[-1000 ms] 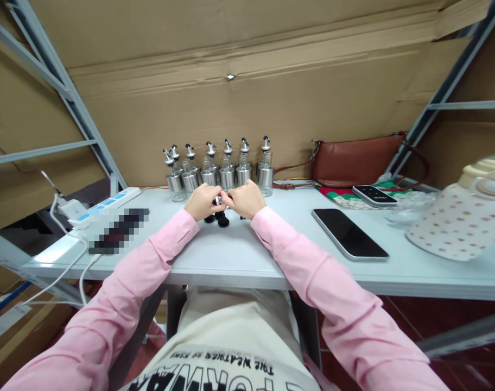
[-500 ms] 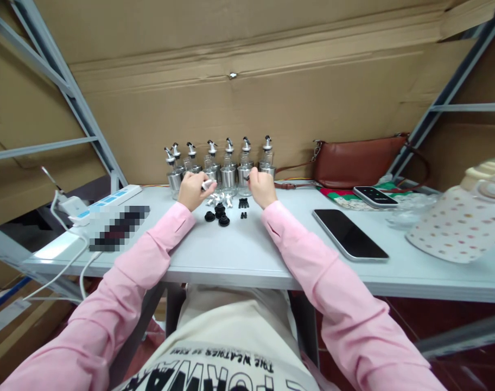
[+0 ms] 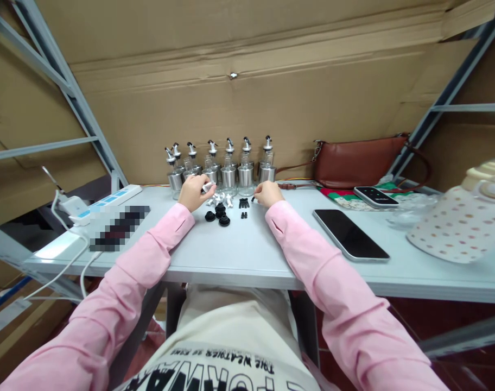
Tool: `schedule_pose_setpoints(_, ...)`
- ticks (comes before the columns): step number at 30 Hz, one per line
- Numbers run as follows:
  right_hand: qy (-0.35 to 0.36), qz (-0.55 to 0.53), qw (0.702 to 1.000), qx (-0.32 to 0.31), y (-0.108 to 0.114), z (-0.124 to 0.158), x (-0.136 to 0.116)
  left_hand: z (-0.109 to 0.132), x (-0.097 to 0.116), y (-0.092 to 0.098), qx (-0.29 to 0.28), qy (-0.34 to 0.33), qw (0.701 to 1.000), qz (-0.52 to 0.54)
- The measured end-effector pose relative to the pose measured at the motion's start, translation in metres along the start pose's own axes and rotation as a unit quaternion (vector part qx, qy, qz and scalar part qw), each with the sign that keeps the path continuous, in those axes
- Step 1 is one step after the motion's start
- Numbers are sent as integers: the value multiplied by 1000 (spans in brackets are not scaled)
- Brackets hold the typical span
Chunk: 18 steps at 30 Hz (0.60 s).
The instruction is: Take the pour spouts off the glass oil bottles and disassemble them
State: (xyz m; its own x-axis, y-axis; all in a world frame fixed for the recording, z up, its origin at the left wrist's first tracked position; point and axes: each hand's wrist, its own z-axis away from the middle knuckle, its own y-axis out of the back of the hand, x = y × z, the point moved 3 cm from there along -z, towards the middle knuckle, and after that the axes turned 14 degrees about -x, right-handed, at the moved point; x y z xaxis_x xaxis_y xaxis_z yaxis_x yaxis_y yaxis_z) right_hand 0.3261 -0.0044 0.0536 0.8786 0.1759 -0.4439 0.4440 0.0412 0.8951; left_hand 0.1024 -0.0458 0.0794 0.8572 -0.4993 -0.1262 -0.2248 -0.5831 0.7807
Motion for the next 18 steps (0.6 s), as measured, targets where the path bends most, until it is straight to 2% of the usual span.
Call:
schedule_pose_setpoints(4, 27, 90, 995, -16, -5, -4, 3, 0, 0, 0, 1, 1, 1000, -2)
schedule_pose_setpoints(9, 37, 136, 989, -40, -9, -4, 2, 0, 1, 1, 4, 1, 1000, -1)
schedule_pose_setpoints(15, -12, 173, 985, -20, -6, -1, 2, 0, 0, 1, 6, -2, 1000, -3)
schedule_pose_setpoints(18, -25, 175, 984, -33, -6, 2, 1, 0, 0, 0, 6, -2, 1000, -2)
